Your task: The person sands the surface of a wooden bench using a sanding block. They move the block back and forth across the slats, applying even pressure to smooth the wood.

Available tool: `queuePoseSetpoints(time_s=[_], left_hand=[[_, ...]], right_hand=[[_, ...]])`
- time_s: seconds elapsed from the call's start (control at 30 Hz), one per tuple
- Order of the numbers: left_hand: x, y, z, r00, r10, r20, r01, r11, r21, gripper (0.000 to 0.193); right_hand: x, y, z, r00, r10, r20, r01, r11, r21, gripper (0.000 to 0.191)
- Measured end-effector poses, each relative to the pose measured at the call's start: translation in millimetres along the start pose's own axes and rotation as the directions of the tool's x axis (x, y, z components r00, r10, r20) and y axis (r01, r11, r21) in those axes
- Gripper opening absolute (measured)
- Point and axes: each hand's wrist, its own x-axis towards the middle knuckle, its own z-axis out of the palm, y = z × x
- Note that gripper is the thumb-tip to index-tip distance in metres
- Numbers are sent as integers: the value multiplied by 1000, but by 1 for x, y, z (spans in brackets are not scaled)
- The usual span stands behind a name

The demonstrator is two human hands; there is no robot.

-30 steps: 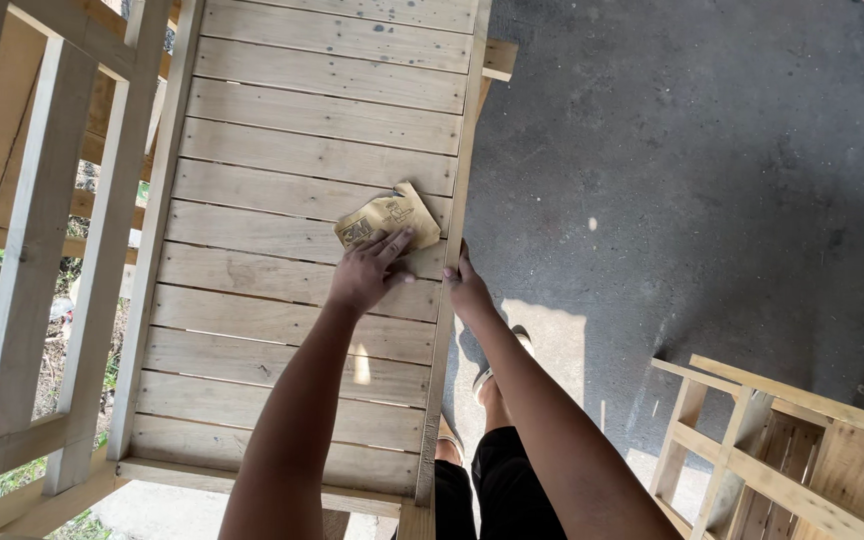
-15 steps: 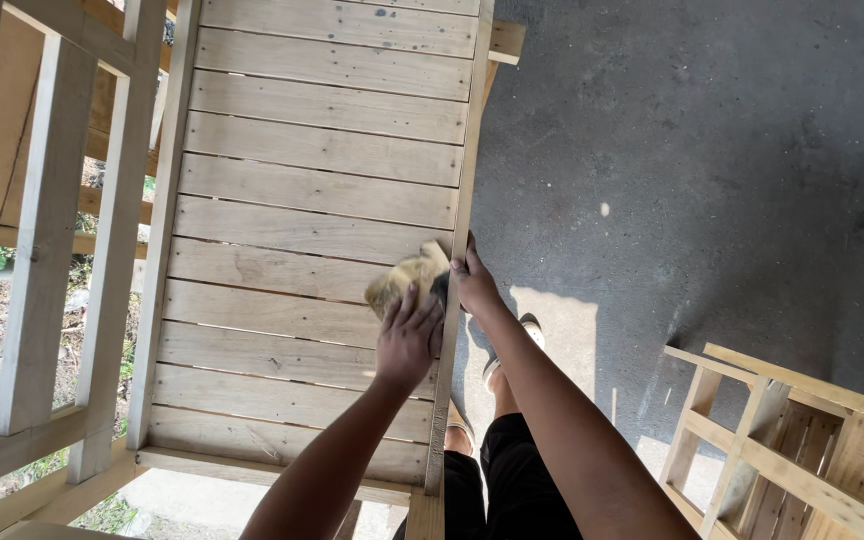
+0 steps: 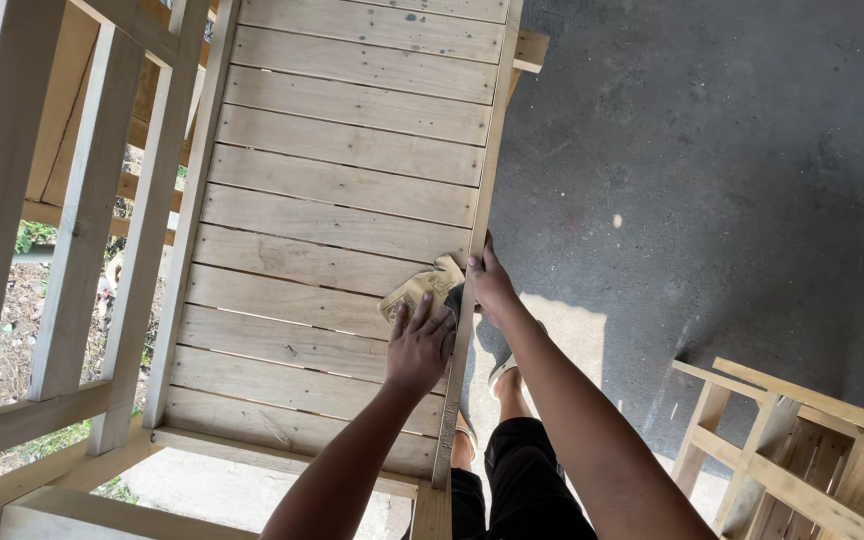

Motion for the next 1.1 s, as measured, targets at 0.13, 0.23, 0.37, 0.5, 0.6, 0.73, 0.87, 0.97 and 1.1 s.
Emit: queuePoseSetpoints(time_s=[0.13,0.23,0.37,0.5,0.6,0.73,0.87,0.97,1.1], left_hand=[[28,0,2,986,-42,-159,31,997,-76,39],[35,0,6,984,-13,-179,15,1000,12,41],[10,1,7,999,18,-40,-16,999,50,46],[14,2,1,995,-78,68,81,996,-41,46],[29,3,1,995,-66,-71,60,995,-83,48],[3,-1,8,992,58,-110,-45,992,121,46],[-21,-9,14,997,57,48,-59,998,39,41],[6,-11,14,999,13,35,-12,999,-43,42],[36,-6,10,991,-96,-95,90,994,-62,43]], right_hand=[[-3,-4,-2,999,54,2,-54,998,-45,63],[-6,-4,-2,998,68,20,-67,997,-21,64],[-8,-5,0,999,45,-2,-45,999,-14,63],[-11,-9,3,998,62,-25,-64,995,-82,62],[-12,-11,4,997,77,-23,-79,993,-87,62],[-11,-11,5,997,58,-55,-66,988,-142,63],[-9,-11,8,995,55,-88,-71,980,-184,65],[-7,-9,9,991,-104,-85,82,971,-226,66],[-12,-10,7,997,15,-76,-26,988,-153,65]])
